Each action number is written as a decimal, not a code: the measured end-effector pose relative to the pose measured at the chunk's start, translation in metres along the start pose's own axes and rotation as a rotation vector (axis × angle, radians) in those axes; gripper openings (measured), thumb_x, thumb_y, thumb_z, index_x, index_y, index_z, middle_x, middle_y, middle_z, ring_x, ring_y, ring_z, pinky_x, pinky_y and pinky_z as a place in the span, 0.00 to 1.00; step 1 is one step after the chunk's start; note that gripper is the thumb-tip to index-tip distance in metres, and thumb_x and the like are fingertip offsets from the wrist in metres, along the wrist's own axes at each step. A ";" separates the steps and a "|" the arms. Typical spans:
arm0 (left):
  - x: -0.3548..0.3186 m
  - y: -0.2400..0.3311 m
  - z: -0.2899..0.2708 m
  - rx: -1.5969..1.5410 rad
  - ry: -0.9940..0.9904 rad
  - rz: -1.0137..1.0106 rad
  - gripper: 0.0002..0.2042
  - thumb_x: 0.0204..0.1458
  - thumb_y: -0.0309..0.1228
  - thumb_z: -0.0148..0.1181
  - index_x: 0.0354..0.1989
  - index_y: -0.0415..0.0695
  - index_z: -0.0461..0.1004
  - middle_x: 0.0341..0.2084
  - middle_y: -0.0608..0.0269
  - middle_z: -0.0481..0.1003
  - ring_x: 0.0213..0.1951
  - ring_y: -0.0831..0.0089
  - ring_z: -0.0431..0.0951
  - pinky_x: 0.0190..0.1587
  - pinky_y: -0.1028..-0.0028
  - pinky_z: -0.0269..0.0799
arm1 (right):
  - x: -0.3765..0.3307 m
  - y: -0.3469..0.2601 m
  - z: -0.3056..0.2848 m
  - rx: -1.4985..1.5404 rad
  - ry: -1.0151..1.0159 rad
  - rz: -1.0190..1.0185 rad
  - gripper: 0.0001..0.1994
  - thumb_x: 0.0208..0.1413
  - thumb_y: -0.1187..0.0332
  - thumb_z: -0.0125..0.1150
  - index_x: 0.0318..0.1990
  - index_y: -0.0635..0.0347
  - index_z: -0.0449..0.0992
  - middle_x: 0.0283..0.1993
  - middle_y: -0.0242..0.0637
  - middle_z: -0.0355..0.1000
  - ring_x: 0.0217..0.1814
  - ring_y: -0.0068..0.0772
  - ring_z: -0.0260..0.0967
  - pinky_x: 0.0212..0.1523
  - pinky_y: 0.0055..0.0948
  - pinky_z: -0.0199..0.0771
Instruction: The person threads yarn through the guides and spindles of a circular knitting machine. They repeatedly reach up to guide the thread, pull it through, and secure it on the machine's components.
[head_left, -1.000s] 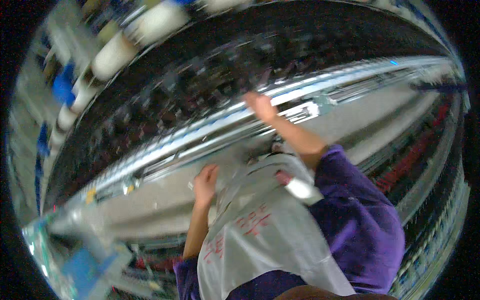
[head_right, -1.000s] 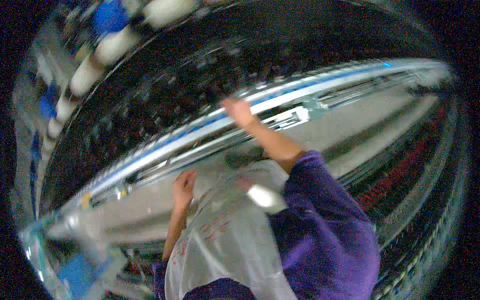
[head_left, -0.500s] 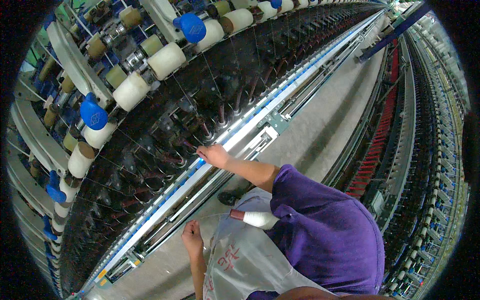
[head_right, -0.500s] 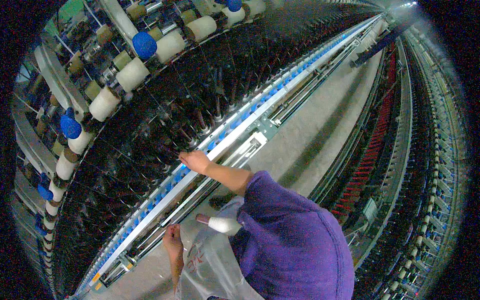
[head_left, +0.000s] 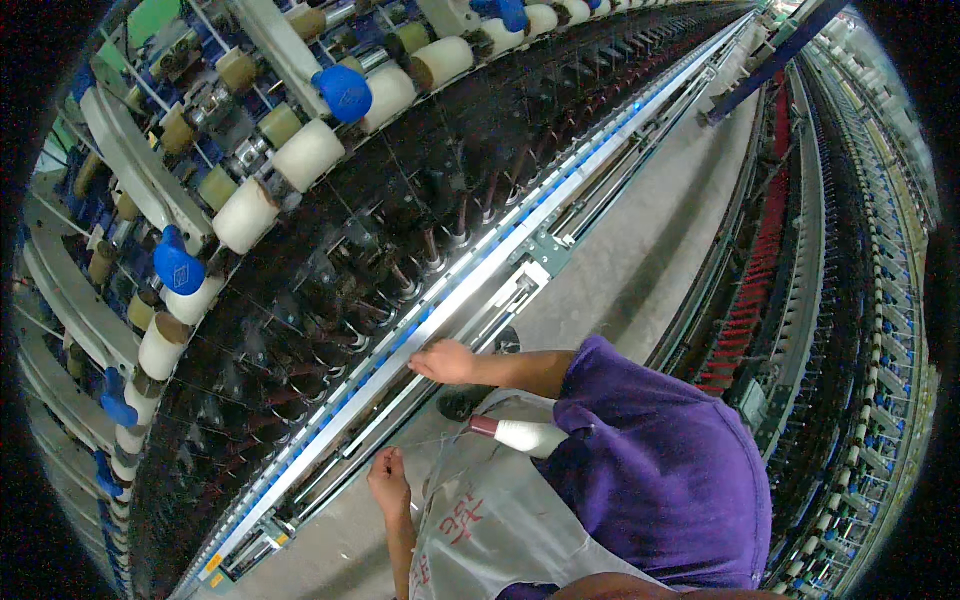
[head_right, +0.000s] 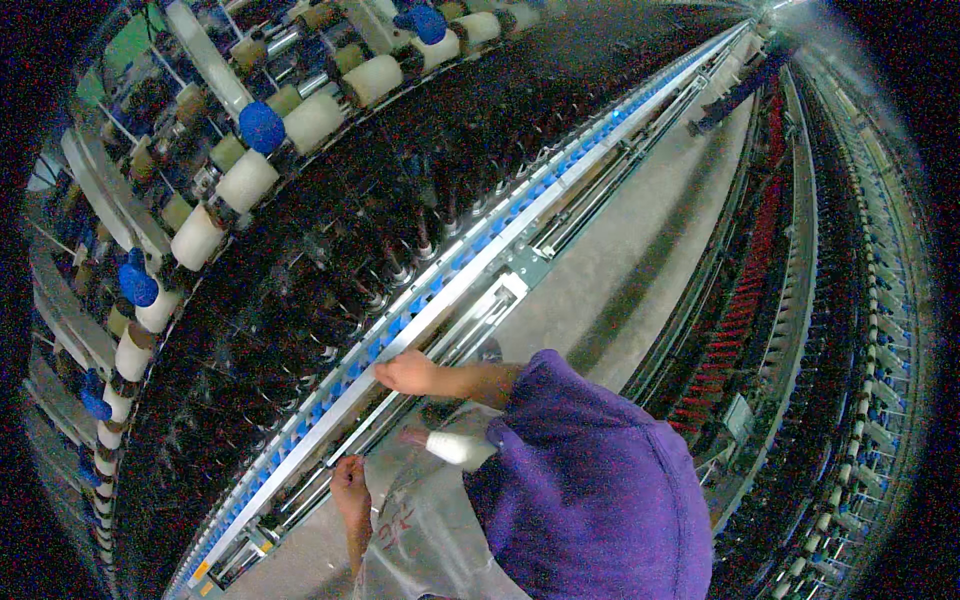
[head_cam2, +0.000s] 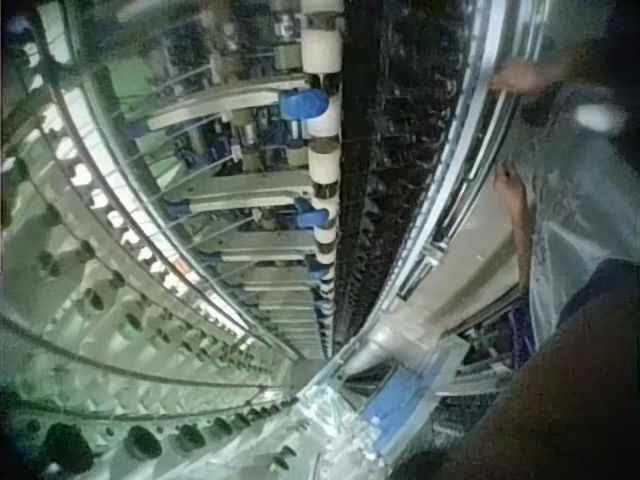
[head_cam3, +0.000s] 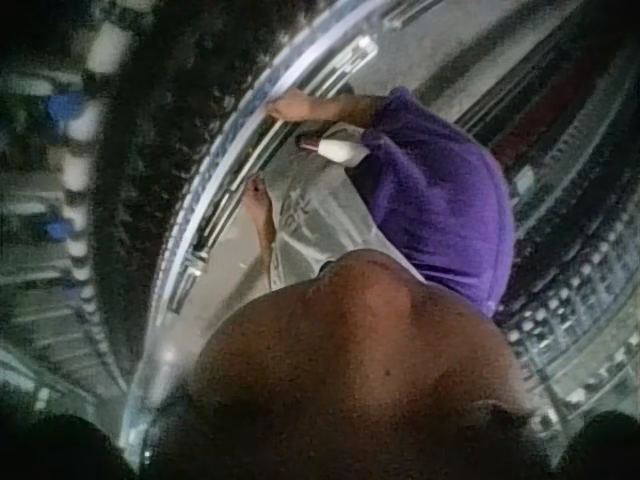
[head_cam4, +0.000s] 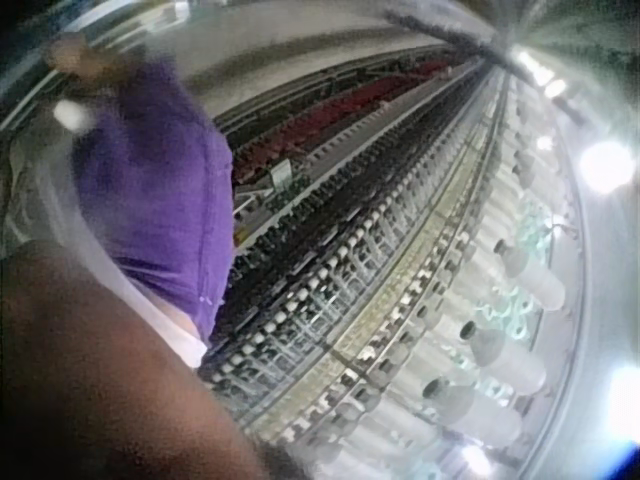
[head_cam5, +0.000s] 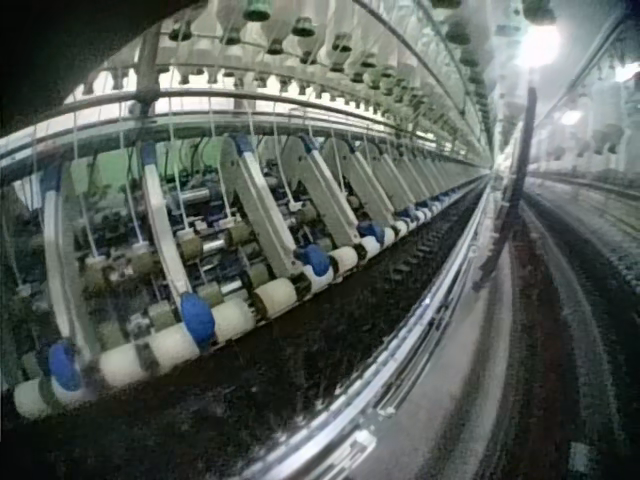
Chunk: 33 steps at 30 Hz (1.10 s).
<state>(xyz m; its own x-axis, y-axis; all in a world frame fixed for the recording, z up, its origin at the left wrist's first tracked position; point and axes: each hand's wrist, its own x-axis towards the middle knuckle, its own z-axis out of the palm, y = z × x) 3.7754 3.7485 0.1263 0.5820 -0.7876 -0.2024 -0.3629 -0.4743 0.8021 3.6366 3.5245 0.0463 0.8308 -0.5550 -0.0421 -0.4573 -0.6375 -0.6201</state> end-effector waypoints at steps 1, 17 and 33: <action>0.003 0.002 0.002 -0.007 0.012 0.039 0.06 0.51 0.29 0.56 0.31 0.38 0.73 0.14 0.65 0.68 0.18 0.82 0.61 0.21 0.79 0.58 | -0.006 -0.002 -0.004 0.000 -0.095 0.037 0.08 0.55 0.62 0.47 0.38 0.53 0.66 0.23 0.44 0.69 0.26 0.51 0.68 0.27 0.47 0.69; 0.103 0.030 0.056 0.100 0.175 0.373 0.06 0.52 0.28 0.55 0.34 0.39 0.73 0.21 0.57 0.72 0.23 0.74 0.70 0.29 0.75 0.65 | -0.031 -0.027 -0.181 1.171 -0.125 -0.141 0.11 0.57 0.64 0.52 0.37 0.64 0.74 0.35 0.34 0.73 0.40 0.25 0.69 0.44 0.26 0.69; 0.156 0.044 0.134 0.416 0.227 0.086 0.13 0.51 0.33 0.53 0.45 0.49 0.72 0.19 0.49 0.74 0.22 0.54 0.74 0.25 0.60 0.68 | -0.032 0.141 -0.186 1.100 0.256 0.782 0.14 0.60 0.56 0.47 0.37 0.55 0.74 0.24 0.22 0.66 0.26 0.15 0.61 0.33 0.19 0.65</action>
<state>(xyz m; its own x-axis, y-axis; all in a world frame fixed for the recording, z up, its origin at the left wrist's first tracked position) 3.7529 3.5526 0.0546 0.6643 -0.7472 0.0199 -0.6503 -0.5647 0.5081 3.4865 3.3528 0.1061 0.3395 -0.7288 -0.5946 -0.1902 0.5659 -0.8023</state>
